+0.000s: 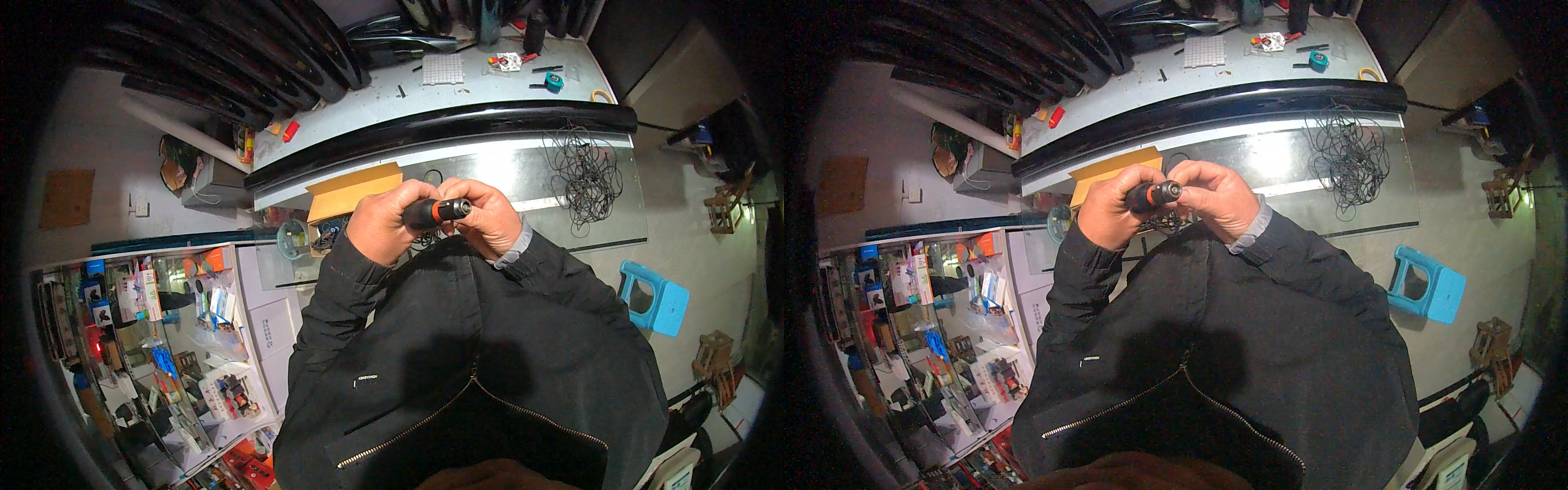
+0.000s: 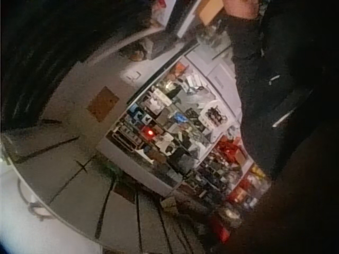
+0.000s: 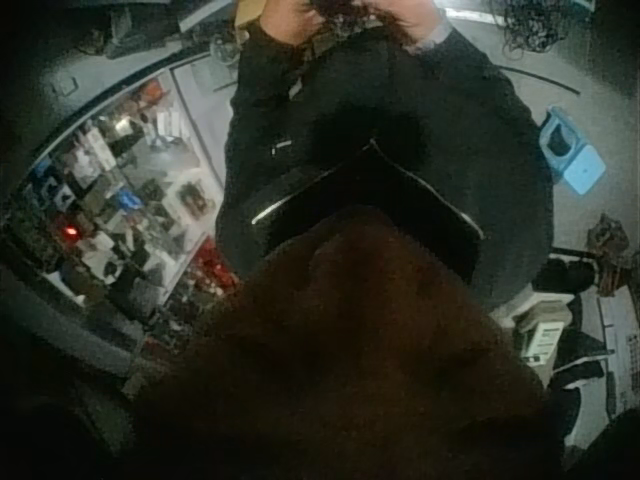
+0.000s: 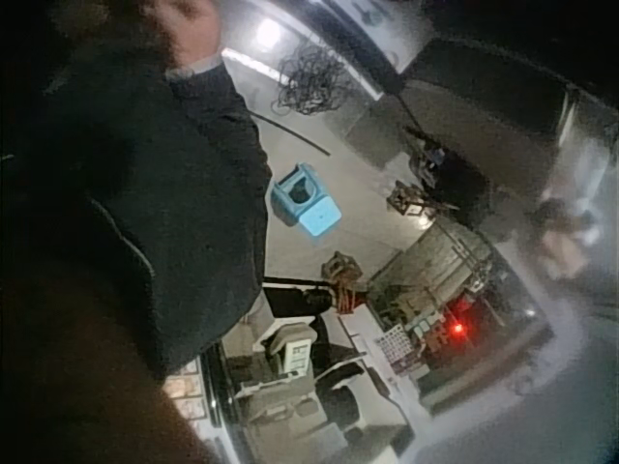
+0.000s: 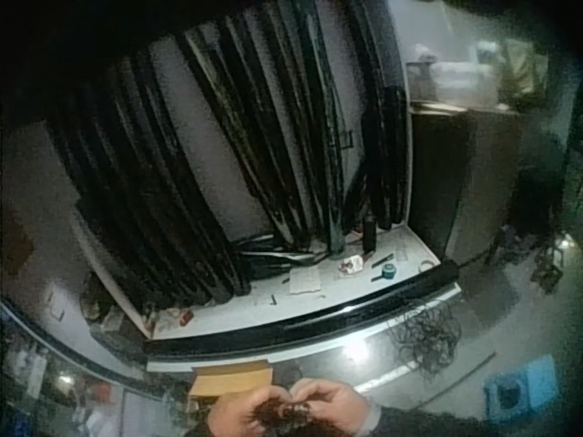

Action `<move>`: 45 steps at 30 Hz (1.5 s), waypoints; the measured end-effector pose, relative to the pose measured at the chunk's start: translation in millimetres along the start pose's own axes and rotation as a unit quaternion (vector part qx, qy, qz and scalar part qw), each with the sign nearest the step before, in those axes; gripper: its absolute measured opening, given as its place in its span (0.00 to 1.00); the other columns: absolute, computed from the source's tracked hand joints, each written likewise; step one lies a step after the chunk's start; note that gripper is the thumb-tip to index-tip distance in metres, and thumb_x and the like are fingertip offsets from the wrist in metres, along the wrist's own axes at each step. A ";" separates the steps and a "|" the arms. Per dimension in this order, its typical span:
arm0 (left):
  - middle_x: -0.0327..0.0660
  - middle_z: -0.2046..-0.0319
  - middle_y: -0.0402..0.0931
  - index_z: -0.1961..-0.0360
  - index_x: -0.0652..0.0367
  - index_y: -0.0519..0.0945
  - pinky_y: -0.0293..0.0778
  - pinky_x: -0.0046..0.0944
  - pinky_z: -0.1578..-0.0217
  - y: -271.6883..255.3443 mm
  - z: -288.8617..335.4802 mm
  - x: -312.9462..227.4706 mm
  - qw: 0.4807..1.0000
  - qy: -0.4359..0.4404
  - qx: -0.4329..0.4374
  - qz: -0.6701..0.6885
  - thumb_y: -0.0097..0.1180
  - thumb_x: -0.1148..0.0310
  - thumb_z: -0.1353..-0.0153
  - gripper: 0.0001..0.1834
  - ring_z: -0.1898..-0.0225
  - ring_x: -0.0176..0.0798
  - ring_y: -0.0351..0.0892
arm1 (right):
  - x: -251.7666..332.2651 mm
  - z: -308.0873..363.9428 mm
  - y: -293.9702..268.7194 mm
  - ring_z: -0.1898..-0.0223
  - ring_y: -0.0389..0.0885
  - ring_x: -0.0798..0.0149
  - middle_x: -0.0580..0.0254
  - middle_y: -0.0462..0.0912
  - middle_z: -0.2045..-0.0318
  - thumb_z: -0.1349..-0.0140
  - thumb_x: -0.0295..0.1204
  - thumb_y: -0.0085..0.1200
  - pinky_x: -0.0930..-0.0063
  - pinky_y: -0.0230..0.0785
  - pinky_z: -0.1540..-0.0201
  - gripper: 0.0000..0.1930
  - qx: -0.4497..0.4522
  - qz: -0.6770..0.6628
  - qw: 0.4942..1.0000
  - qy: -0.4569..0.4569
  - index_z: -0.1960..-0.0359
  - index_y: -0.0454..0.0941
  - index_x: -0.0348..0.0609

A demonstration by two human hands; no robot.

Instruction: The person untangles a black cable and uses a screwdriver to open and close a small cylindrical component. They repeatedly manipulate the component and cable, then place the items on a glass counter in a cluttered electronics workspace.

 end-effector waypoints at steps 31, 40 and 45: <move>0.45 0.57 0.86 0.48 0.58 0.81 0.79 0.40 0.50 6.3 10.8 3.3 0.998 0.004 0.046 -0.039 0.79 0.62 0.43 0.26 0.54 0.45 0.87 | 64.0 21.1 18.4 0.57 0.81 0.68 0.56 0.80 0.56 0.35 0.11 0.56 0.72 0.75 0.53 0.11 0.008 0.180 0.976 -0.123 0.56 0.74 0.39; 0.45 0.59 0.86 0.47 0.58 0.82 0.79 0.39 0.54 2.2 13.3 0.0 0.998 0.022 0.031 -0.043 0.78 0.58 0.41 0.26 0.57 0.45 0.87 | 62.3 27.5 12.5 0.54 0.81 0.66 0.59 0.81 0.56 0.37 0.12 0.60 0.71 0.74 0.49 0.11 -0.020 0.302 0.940 -0.157 0.57 0.77 0.37; 0.45 0.59 0.86 0.49 0.57 0.84 0.79 0.39 0.54 2.5 14.2 -5.4 0.997 0.023 0.027 -0.065 0.79 0.59 0.43 0.25 0.58 0.47 0.88 | 68.2 30.0 19.3 0.55 0.81 0.63 0.55 0.81 0.57 0.39 0.09 0.60 0.69 0.73 0.51 0.12 0.005 0.388 0.902 -0.186 0.57 0.78 0.35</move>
Point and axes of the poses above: each hand's wrist, its own z-axis away from the middle knuckle, its own y-axis out of the palm, x = y × z, the point moved 8 cm from there along -z, towards the middle knuckle
